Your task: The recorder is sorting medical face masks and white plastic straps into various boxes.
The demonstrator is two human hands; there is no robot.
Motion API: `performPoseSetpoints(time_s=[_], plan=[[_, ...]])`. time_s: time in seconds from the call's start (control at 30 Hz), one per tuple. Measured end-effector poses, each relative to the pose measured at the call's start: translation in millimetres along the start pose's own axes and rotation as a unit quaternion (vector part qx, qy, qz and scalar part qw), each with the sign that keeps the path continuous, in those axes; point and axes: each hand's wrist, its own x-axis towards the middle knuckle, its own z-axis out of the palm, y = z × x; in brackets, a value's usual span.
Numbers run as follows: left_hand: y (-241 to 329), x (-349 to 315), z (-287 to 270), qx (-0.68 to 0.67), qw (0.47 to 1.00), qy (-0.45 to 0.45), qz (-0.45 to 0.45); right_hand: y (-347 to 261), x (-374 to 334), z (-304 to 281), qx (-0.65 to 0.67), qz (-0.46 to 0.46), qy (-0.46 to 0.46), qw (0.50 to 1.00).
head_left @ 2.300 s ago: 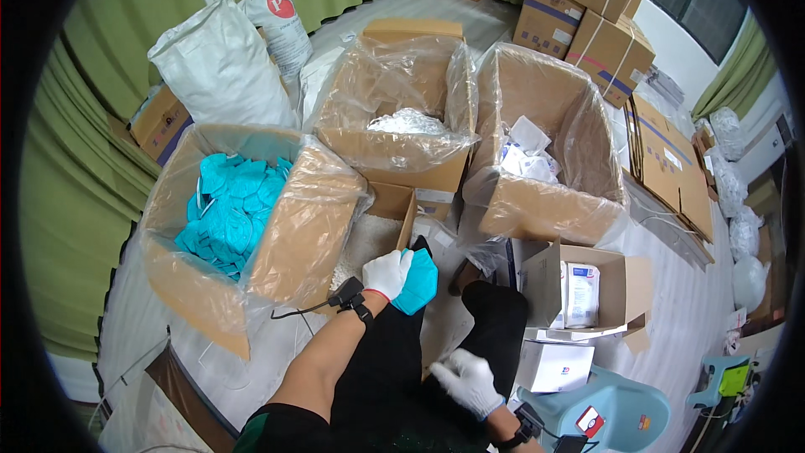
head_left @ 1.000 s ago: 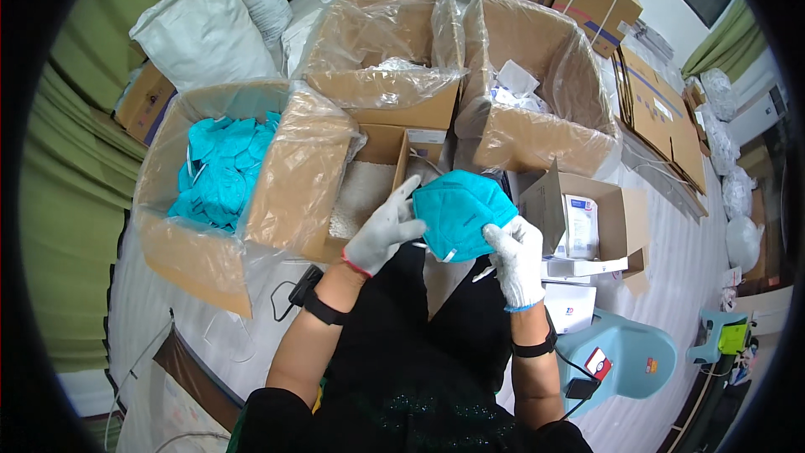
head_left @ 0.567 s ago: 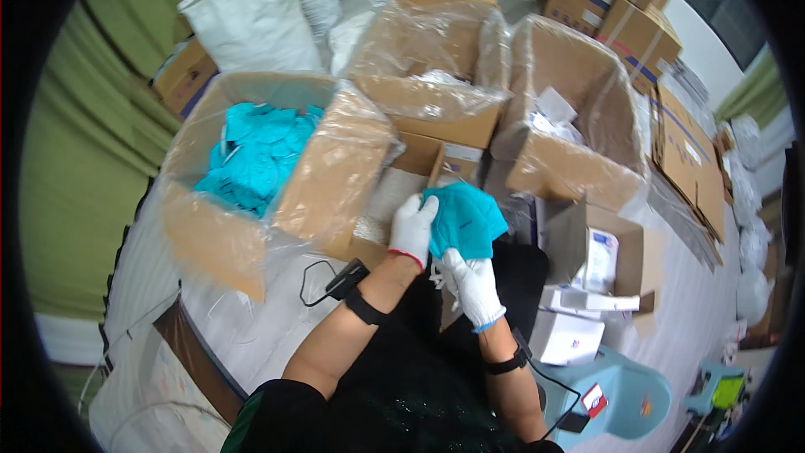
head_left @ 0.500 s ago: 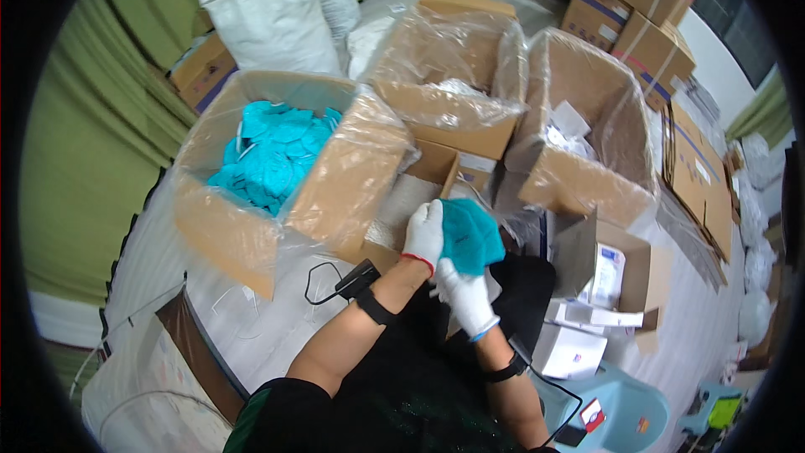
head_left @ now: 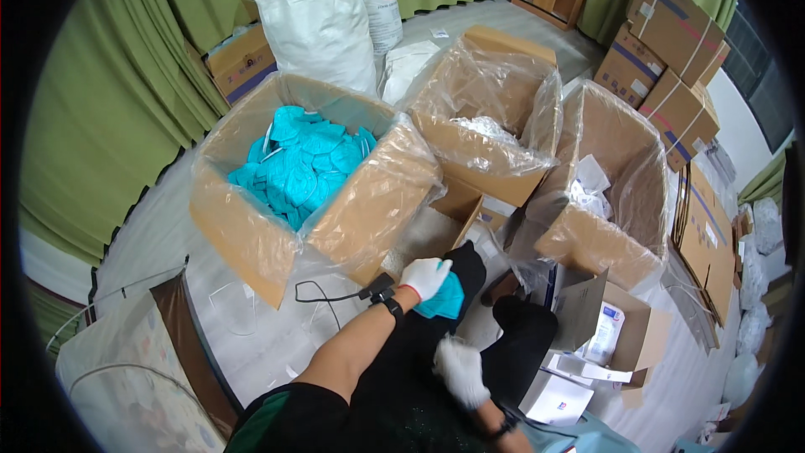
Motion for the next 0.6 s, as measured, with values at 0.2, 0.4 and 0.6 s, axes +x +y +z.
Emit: performPoseSetpoints(time_s=[0.2,0.4,0.6], plan=[[-19.6,1.8,-3.3,-0.016,0.994,0.092,-0.061,-33.0,-88.6,-77.7,0.033,0.138,0.101,0.985],[8.7,-30.0,-9.8,-0.078,0.994,0.068,-0.018,-7.7,-56.2,-68.0,0.032,0.171,0.162,0.971],[-26.8,-41.5,-35.9,-0.089,0.996,-0.02,-0.015,-118.8,8.3,-105.7,-0.073,-0.164,0.192,0.965]])
